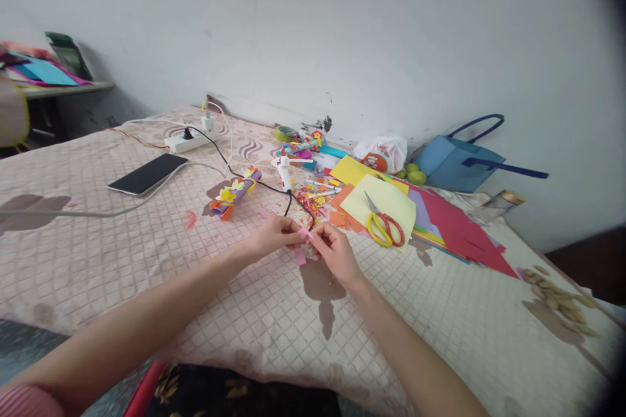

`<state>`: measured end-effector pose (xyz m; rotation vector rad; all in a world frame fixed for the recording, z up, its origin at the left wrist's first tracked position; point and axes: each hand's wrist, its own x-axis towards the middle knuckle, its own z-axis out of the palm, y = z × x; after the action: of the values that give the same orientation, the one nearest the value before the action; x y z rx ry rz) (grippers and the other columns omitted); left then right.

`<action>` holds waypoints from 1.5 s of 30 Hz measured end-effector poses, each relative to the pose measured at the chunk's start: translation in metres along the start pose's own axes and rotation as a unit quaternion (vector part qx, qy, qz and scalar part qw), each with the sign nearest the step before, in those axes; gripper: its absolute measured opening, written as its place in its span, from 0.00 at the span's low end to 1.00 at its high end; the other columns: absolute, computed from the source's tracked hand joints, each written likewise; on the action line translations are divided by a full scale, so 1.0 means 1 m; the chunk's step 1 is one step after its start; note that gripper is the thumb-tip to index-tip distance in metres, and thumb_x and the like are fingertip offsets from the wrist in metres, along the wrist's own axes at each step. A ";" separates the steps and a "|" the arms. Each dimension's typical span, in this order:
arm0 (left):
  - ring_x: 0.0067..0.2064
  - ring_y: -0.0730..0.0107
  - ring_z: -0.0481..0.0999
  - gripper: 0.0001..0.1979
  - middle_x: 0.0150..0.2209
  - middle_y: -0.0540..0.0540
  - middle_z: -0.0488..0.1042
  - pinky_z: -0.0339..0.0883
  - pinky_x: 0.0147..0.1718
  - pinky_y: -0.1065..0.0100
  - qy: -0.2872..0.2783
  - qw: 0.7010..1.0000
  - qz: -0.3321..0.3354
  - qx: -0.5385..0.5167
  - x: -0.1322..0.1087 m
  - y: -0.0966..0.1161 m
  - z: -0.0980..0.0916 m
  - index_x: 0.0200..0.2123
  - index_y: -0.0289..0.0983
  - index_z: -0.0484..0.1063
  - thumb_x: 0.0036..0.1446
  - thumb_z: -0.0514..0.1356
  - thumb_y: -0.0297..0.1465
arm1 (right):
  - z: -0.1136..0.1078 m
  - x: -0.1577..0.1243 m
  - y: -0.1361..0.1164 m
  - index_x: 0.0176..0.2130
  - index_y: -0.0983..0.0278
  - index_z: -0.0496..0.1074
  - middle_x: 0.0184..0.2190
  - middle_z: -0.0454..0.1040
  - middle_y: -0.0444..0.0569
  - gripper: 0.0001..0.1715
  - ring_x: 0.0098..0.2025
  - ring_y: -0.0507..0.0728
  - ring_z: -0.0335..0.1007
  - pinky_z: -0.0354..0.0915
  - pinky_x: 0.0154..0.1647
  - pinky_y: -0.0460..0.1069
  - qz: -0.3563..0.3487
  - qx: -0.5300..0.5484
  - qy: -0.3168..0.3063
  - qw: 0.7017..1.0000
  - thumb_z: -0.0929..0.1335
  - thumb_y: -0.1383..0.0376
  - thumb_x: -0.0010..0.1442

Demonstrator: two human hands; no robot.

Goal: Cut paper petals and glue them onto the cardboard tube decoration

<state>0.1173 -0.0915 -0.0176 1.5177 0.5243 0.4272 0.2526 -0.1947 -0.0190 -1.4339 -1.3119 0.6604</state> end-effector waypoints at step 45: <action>0.23 0.76 0.67 0.18 0.20 0.50 0.69 0.60 0.25 0.73 0.003 1.000 -0.001 -0.022 -0.001 -0.003 -0.001 0.23 0.31 0.67 0.45 0.62 0.42 | 0.002 0.004 0.012 0.30 0.64 0.65 0.20 0.64 0.40 0.15 0.18 0.47 0.57 0.56 0.18 0.43 0.078 0.083 -0.067 0.991 0.65 0.54 0.55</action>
<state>0.1162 -0.0913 -0.0206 1.4746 0.5184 0.4400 0.2565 -0.1887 -0.0294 -1.3842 -1.2226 0.9625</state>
